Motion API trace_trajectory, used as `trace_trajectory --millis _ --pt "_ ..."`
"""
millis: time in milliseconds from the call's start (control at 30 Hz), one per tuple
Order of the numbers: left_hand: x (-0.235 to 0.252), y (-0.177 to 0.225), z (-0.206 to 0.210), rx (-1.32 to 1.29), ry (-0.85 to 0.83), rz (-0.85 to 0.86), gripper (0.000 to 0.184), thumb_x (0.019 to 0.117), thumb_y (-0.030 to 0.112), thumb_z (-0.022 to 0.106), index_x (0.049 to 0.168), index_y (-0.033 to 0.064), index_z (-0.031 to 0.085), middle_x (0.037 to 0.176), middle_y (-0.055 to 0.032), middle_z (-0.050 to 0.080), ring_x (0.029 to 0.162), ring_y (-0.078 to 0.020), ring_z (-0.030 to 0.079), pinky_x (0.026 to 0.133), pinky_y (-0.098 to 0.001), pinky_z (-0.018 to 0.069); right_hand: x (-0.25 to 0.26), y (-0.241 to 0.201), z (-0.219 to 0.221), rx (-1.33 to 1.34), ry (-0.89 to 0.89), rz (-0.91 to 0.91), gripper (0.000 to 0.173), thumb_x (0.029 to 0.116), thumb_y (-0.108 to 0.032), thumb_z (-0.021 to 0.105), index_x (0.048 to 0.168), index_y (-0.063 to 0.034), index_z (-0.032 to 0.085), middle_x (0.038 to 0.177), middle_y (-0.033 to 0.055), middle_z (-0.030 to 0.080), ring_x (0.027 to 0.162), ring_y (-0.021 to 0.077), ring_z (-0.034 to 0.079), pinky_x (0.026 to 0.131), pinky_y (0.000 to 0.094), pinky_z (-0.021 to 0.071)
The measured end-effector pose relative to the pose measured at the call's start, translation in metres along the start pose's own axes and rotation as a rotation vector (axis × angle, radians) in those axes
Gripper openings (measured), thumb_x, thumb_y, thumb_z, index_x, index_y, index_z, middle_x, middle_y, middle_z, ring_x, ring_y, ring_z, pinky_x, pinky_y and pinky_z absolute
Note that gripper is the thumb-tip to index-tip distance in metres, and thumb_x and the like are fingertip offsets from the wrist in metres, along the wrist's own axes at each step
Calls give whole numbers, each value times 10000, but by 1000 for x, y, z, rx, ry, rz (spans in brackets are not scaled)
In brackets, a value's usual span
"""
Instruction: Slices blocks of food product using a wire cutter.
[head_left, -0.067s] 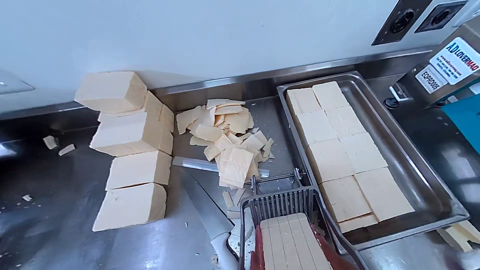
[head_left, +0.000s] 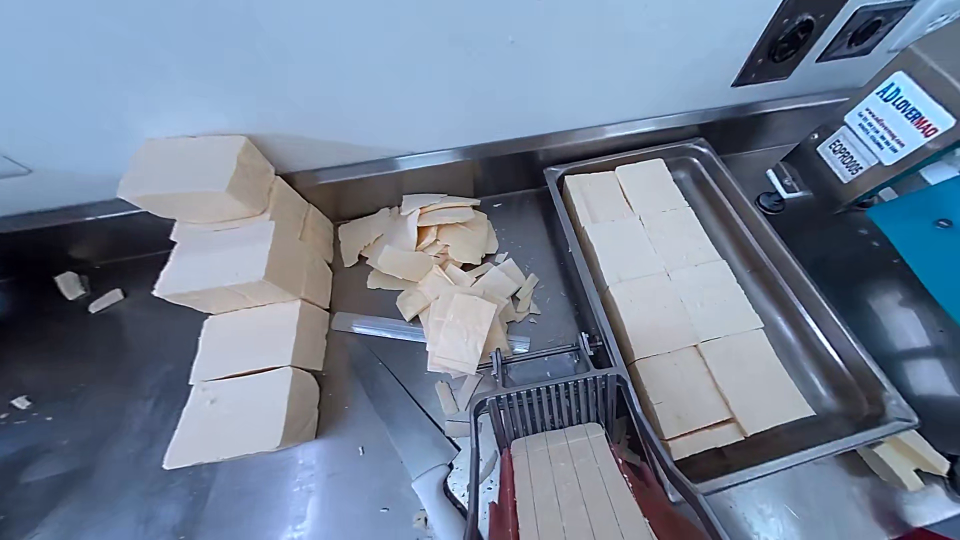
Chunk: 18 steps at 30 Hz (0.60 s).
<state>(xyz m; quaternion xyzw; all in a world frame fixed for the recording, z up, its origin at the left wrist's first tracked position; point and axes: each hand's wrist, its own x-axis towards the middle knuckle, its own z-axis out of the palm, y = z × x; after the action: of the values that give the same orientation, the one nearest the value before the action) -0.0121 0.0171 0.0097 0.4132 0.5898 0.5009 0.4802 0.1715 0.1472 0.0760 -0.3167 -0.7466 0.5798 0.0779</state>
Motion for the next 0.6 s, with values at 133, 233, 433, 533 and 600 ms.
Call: trace_trajectory --millis 133,233,433,533,600 --pt "9 17 3 -2 44 -87 1097 850 252 771 1491 -255 40 1570 -387 259 1480 -205 369 1211 -252 282 1 24 17 -117 55 80 996 923 -470 694 1525 191 255 1584 369 312 1514 485 273 1206 717 43" --pt "8 29 6 -30 16 -194 1026 905 231 702 1498 -241 11 1586 -363 241 1490 -180 346 1231 -268 248 -1 29 23 -129 68 64 975 920 -447 697 1505 210 276 1564 392 324 1497 531 271 1207 711 62" --pt "-7 -45 14 26 227 101 1139 870 626 650 1462 -255 237 1505 -360 412 1444 -245 435 1215 -340 272 5 65 42 -173 163 -112 987 883 -494 727 1448 228 363 1504 406 406 1441 577 340 1217 613 227" --pt "1 23 3 63 19 -210 1077 898 348 698 1522 -218 27 1613 -346 213 1532 -281 252 1260 -450 93 3 28 20 -106 45 -23 899 921 -367 711 1464 236 323 1527 416 360 1461 588 287 1232 552 236" --pt "-1 23 -2 127 -31 -181 1087 944 389 665 1517 -219 -31 1617 -376 153 1551 -365 185 1249 -578 24 2 9 9 -39 -20 49 891 932 -311 707 1493 226 270 1567 416 282 1494 574 216 1248 508 218"
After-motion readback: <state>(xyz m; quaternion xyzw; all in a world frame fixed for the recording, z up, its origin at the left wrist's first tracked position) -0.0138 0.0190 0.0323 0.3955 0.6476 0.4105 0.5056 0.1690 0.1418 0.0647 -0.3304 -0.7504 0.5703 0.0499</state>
